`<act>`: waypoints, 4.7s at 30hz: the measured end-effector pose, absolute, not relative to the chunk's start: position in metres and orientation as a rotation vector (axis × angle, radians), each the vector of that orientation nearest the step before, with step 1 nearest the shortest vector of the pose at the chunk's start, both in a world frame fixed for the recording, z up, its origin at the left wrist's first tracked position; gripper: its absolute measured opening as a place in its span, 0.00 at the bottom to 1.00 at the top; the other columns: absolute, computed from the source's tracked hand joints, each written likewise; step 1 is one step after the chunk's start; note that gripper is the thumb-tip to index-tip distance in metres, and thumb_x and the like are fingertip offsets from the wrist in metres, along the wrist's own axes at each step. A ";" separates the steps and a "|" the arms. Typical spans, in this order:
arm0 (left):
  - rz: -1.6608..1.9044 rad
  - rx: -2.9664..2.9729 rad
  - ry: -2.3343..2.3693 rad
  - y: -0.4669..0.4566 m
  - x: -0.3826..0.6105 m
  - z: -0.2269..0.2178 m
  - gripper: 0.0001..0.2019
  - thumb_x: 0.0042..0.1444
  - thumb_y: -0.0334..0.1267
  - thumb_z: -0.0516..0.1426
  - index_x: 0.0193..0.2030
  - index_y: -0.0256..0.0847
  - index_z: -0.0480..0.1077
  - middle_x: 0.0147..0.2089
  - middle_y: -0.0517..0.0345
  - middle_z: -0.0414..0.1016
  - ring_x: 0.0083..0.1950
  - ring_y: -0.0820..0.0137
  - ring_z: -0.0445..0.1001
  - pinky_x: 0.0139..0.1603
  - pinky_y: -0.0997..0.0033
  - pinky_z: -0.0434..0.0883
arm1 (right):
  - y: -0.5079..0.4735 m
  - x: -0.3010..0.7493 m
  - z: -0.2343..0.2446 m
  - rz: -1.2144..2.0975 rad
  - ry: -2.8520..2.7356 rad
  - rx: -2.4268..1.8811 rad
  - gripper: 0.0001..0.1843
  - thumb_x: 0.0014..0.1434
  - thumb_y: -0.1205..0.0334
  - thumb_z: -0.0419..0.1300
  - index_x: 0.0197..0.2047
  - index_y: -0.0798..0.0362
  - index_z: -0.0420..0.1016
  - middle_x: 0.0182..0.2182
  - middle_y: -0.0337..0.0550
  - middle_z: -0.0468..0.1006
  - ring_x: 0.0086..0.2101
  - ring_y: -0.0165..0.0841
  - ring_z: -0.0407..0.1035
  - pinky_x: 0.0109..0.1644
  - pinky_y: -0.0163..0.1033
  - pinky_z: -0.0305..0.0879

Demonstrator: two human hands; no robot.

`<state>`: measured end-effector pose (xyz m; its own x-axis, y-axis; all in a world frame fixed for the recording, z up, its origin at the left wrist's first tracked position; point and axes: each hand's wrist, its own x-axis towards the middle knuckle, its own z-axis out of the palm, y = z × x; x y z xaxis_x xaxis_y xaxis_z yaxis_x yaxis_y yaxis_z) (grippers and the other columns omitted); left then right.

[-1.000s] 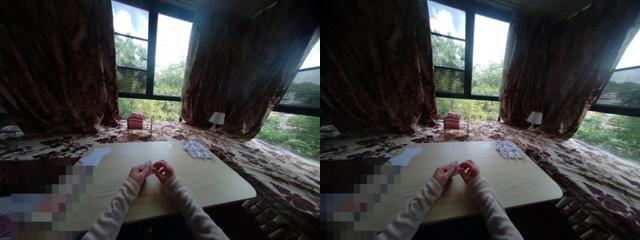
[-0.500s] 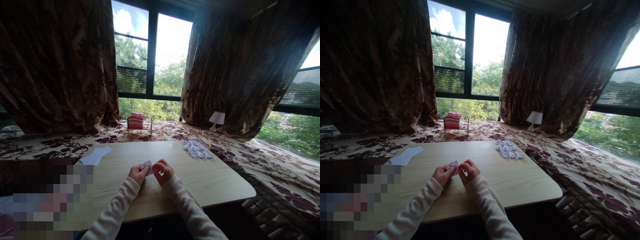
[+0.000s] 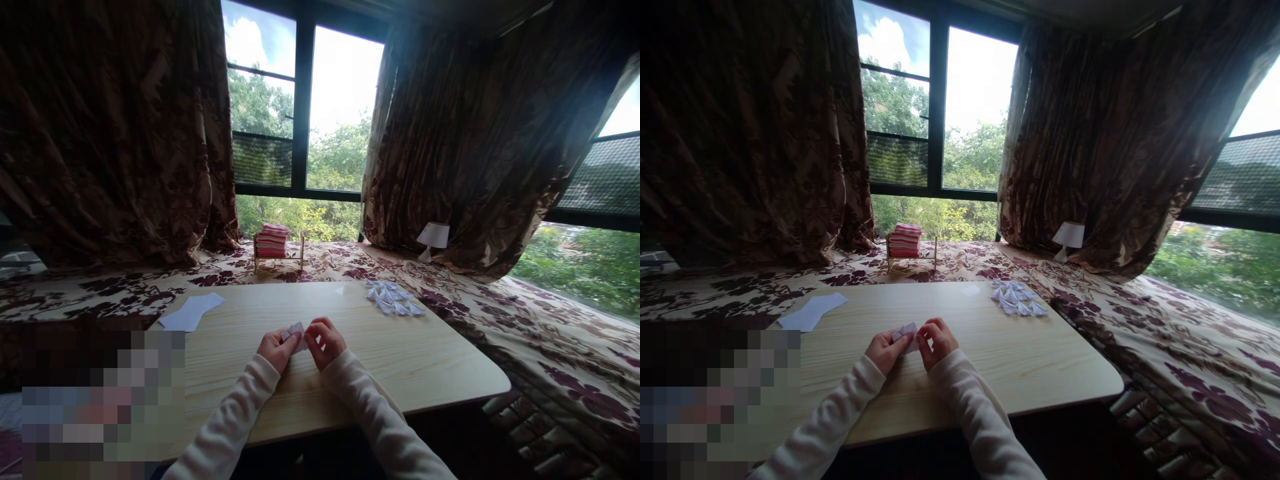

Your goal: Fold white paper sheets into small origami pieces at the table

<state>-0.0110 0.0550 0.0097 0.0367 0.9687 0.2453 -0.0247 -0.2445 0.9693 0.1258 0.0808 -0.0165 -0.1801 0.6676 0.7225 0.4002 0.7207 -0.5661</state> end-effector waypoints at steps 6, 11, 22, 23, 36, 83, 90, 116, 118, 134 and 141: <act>1.364 1.419 1.041 0.054 -0.009 0.010 0.11 0.42 0.42 0.58 0.23 0.34 0.71 0.19 0.62 0.68 0.23 0.75 0.63 0.25 0.77 0.60 | 0.083 0.126 -0.017 0.312 -1.816 -0.804 0.02 0.49 0.67 0.53 0.26 0.53 0.66 0.26 0.39 0.68 0.23 0.25 0.63 0.21 0.28 0.59; 1.358 1.440 1.065 0.054 -0.009 0.008 0.11 0.42 0.42 0.58 0.21 0.35 0.70 0.18 0.63 0.66 0.22 0.75 0.62 0.24 0.76 0.59 | 0.083 0.125 -0.017 0.316 -1.816 -0.820 0.03 0.49 0.67 0.53 0.25 0.53 0.65 0.26 0.39 0.67 0.23 0.26 0.63 0.21 0.29 0.59; 1.347 1.459 1.112 0.053 -0.009 0.011 0.09 0.40 0.40 0.56 0.17 0.36 0.67 0.15 0.65 0.61 0.20 0.76 0.58 0.22 0.76 0.56 | 0.070 0.123 -0.009 0.271 -1.812 -0.935 0.04 0.50 0.67 0.51 0.25 0.52 0.64 0.25 0.39 0.68 0.24 0.28 0.62 0.25 0.31 0.60; 1.343 1.461 1.115 0.052 -0.009 0.012 0.09 0.40 0.40 0.56 0.17 0.36 0.67 0.15 0.65 0.61 0.20 0.76 0.58 0.22 0.76 0.55 | 0.070 0.123 -0.009 0.263 -1.810 -0.951 0.04 0.50 0.67 0.51 0.25 0.52 0.64 0.24 0.39 0.68 0.24 0.28 0.62 0.25 0.32 0.60; 1.372 1.460 1.134 0.053 -0.006 0.007 0.08 0.39 0.39 0.58 0.20 0.35 0.69 0.18 0.62 0.66 0.23 0.74 0.63 0.25 0.76 0.61 | 0.068 0.122 -0.009 0.232 -1.821 -1.029 0.03 0.50 0.66 0.52 0.26 0.52 0.65 0.23 0.39 0.70 0.23 0.28 0.62 0.26 0.32 0.60; 1.294 1.595 1.213 0.050 -0.004 0.010 0.09 0.40 0.37 0.55 0.15 0.36 0.64 0.16 0.66 0.57 0.22 0.77 0.56 0.22 0.77 0.55 | 0.086 0.127 -0.020 0.389 -1.806 -0.747 0.09 0.51 0.62 0.52 0.21 0.53 0.63 0.21 0.37 0.64 0.21 0.26 0.57 0.25 0.32 0.57; 1.294 1.536 1.157 0.050 -0.004 0.010 0.08 0.38 0.35 0.57 0.13 0.35 0.67 0.15 0.65 0.61 0.21 0.76 0.59 0.21 0.77 0.56 | 0.090 0.127 -0.021 0.465 -1.767 -0.823 0.16 0.54 0.57 0.50 0.18 0.53 0.62 0.18 0.36 0.62 0.21 0.26 0.56 0.25 0.33 0.55; 1.334 1.377 1.118 0.056 -0.010 0.009 0.09 0.39 0.36 0.57 0.26 0.32 0.74 0.22 0.57 0.74 0.23 0.71 0.69 0.26 0.74 0.66 | 0.079 0.127 -0.016 0.478 -1.699 -0.789 0.13 0.43 0.71 0.55 0.36 0.52 0.68 0.23 0.36 0.68 0.23 0.27 0.64 0.20 0.29 0.61; 1.337 1.390 1.127 0.056 -0.010 0.008 0.09 0.40 0.35 0.56 0.26 0.32 0.74 0.21 0.57 0.74 0.23 0.71 0.69 0.25 0.74 0.66 | 0.080 0.128 -0.017 0.483 -1.701 -0.796 0.13 0.43 0.70 0.55 0.36 0.53 0.68 0.23 0.37 0.69 0.23 0.27 0.65 0.20 0.29 0.61; 1.301 1.503 1.177 0.054 -0.008 0.006 0.08 0.39 0.34 0.55 0.24 0.33 0.73 0.18 0.61 0.70 0.21 0.74 0.65 0.23 0.76 0.63 | 0.081 0.131 -0.017 0.407 -1.769 -0.807 0.07 0.43 0.70 0.56 0.30 0.53 0.67 0.23 0.36 0.69 0.22 0.26 0.65 0.19 0.28 0.60; 1.321 1.489 1.211 0.055 -0.008 0.006 0.08 0.39 0.35 0.56 0.23 0.33 0.73 0.17 0.61 0.70 0.21 0.73 0.66 0.23 0.76 0.63 | 0.082 0.137 -0.011 0.127 -1.889 -0.750 0.04 0.45 0.69 0.57 0.27 0.51 0.69 0.28 0.40 0.69 0.28 0.29 0.64 0.26 0.32 0.62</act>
<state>-0.0078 0.0548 0.0063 0.0013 0.9721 0.2346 0.1493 -0.2321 0.9612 0.1373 0.0821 -0.0108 -0.2526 0.5505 0.7957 0.4392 0.7980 -0.4127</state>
